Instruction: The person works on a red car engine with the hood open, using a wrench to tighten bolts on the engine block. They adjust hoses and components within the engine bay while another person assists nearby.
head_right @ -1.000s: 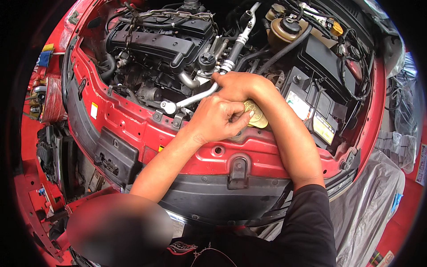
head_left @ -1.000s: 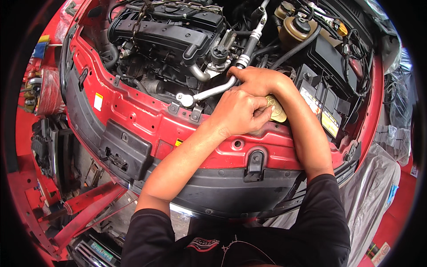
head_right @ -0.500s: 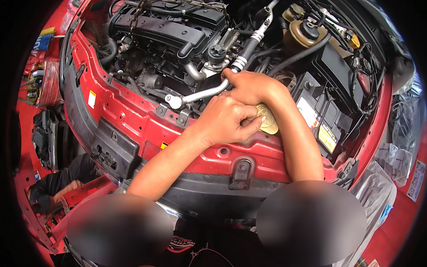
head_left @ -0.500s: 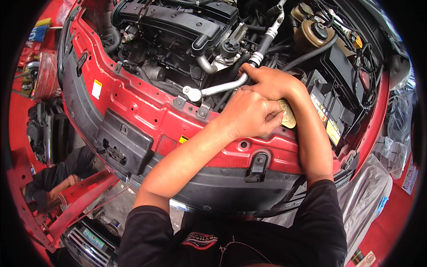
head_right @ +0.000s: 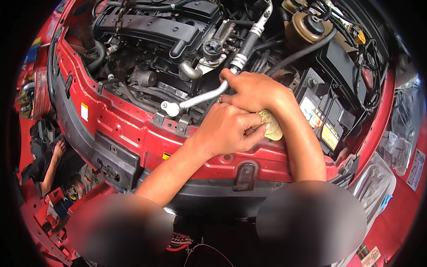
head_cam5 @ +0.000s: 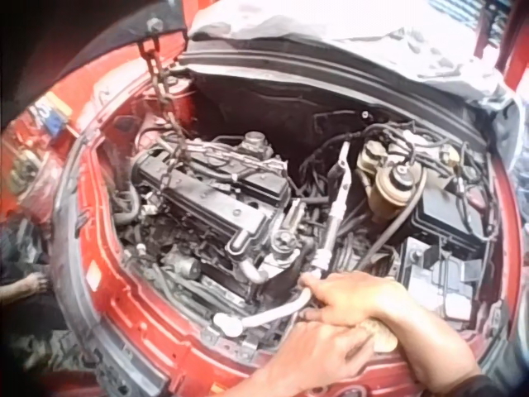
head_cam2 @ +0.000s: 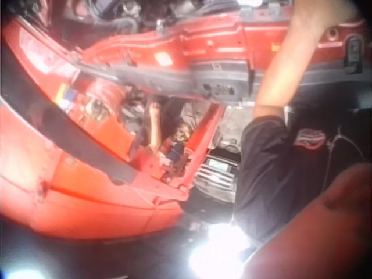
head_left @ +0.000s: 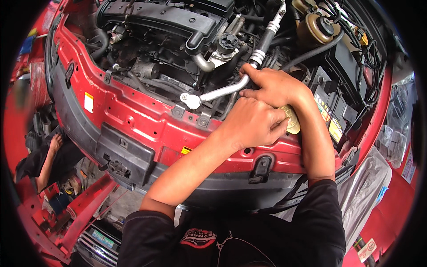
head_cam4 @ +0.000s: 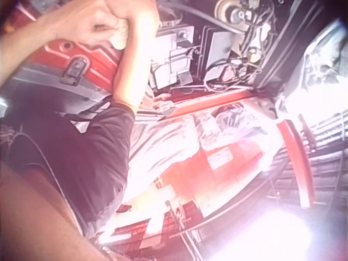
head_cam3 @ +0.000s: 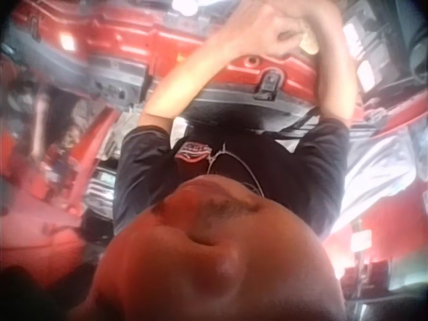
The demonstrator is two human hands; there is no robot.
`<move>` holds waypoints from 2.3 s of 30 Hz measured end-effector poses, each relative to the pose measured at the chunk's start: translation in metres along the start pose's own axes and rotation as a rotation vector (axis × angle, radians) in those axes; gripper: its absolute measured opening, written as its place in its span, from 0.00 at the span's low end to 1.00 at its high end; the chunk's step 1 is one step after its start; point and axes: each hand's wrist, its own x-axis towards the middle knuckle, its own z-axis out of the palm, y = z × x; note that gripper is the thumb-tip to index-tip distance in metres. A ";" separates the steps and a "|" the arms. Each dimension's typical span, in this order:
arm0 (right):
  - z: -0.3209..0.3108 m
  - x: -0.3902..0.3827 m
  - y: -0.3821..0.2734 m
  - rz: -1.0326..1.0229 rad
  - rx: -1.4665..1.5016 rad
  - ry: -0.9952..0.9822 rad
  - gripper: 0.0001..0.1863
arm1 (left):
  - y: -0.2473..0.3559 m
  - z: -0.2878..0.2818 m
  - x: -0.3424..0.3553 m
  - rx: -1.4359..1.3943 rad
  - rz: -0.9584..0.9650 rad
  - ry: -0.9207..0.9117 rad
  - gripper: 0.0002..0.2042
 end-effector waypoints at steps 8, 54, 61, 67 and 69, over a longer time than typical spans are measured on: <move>0.002 -0.005 -0.003 0.010 0.000 0.035 0.28 | 0.001 -0.001 0.001 -0.032 -0.029 -0.033 0.11; -0.002 -0.010 -0.001 -0.001 0.069 0.017 0.30 | -0.262 -0.194 0.101 0.787 0.241 0.256 0.07; 0.000 -0.012 -0.004 0.009 0.072 0.052 0.31 | -0.269 -0.192 0.107 0.744 0.245 0.272 0.06; 0.003 -0.009 -0.004 -0.028 0.089 0.045 0.28 | -0.277 -0.195 0.109 0.729 0.244 0.261 0.08; 0.006 -0.007 -0.002 -0.017 0.127 0.037 0.28 | -0.280 -0.194 0.107 0.731 0.228 0.256 0.08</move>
